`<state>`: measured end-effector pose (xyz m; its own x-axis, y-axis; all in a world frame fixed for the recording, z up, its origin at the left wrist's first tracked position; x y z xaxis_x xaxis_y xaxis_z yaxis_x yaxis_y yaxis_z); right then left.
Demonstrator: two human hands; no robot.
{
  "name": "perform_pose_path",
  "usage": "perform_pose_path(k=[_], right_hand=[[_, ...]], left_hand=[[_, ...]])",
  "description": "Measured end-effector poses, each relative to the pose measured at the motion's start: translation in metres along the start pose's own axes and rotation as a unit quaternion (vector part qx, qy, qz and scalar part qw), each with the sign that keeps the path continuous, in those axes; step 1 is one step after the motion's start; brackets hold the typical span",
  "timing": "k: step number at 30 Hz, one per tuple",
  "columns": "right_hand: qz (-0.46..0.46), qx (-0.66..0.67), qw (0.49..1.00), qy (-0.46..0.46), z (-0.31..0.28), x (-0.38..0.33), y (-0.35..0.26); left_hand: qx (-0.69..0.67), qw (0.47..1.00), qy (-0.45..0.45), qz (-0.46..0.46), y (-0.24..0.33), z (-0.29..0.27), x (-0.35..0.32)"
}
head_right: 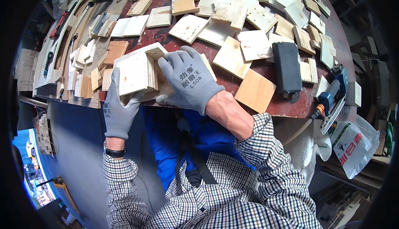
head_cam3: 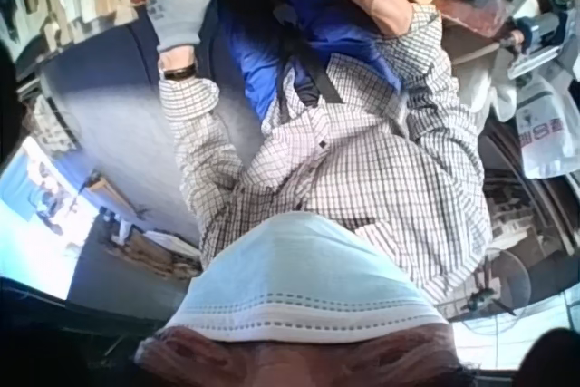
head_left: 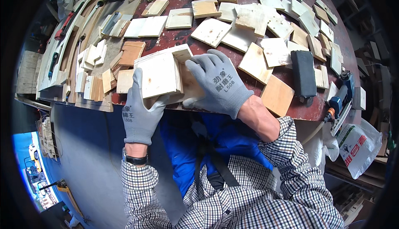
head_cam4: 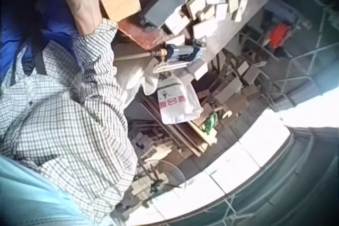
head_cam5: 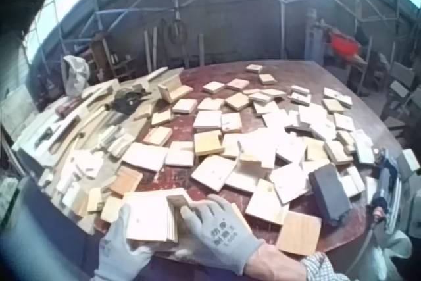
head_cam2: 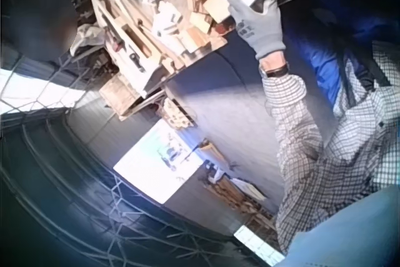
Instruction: The person assembles small wooden boxes by hand on a cluttered workbench. They pick up pre-cut wooden pieces, align them, and use a nail gun to fasten the sides together, then place the finished boxes on the table.
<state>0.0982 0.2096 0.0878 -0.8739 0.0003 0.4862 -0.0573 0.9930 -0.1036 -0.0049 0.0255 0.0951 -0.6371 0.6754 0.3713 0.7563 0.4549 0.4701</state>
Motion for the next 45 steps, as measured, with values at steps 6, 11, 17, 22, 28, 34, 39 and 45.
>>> perform_pose_path(k=[6,11,17,22,28,34,39,45], right_hand=[[0.066,-0.036,0.989,-0.126,-0.037,-0.040,0.032],[-0.005,-0.052,0.989,-0.142,-0.031,-0.030,0.043],[0.069,-0.087,0.992,-0.060,-0.067,-0.005,0.074],[0.089,-0.224,0.966,0.098,-0.075,0.026,0.124],[0.148,-0.119,0.970,0.149,-0.062,0.008,0.073],[0.246,0.182,0.943,0.131,-0.008,-0.036,0.012],[0.212,0.106,0.968,0.081,0.005,-0.043,-0.001],[0.195,0.102,0.972,0.080,0.006,-0.048,-0.005]], left_hand=[[-0.059,0.989,-0.065,-0.117,0.000,0.009,0.005],[-0.030,0.999,0.011,-0.001,0.005,0.004,0.003],[-0.076,0.990,-0.050,-0.106,0.001,0.005,0.004],[-0.063,0.992,-0.048,-0.097,-0.001,0.006,0.005],[-0.039,0.992,-0.063,-0.104,0.004,0.002,0.004],[-0.065,0.990,-0.078,-0.099,-0.005,0.003,0.002],[-0.104,0.987,-0.071,-0.099,-0.001,0.003,0.004],[-0.096,0.988,-0.075,-0.094,0.003,0.001,0.007]])
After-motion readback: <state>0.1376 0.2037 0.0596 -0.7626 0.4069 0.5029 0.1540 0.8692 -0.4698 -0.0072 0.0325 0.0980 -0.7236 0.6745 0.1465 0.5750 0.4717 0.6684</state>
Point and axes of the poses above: each hand's wrist, its own x-axis towards the middle knuckle, its own z-axis out of the palm, y = z × x, the point moved 7 cm from there along x, towards the middle knuckle, and after that the axes turned 9 degrees about -x, right-handed, at the moved point
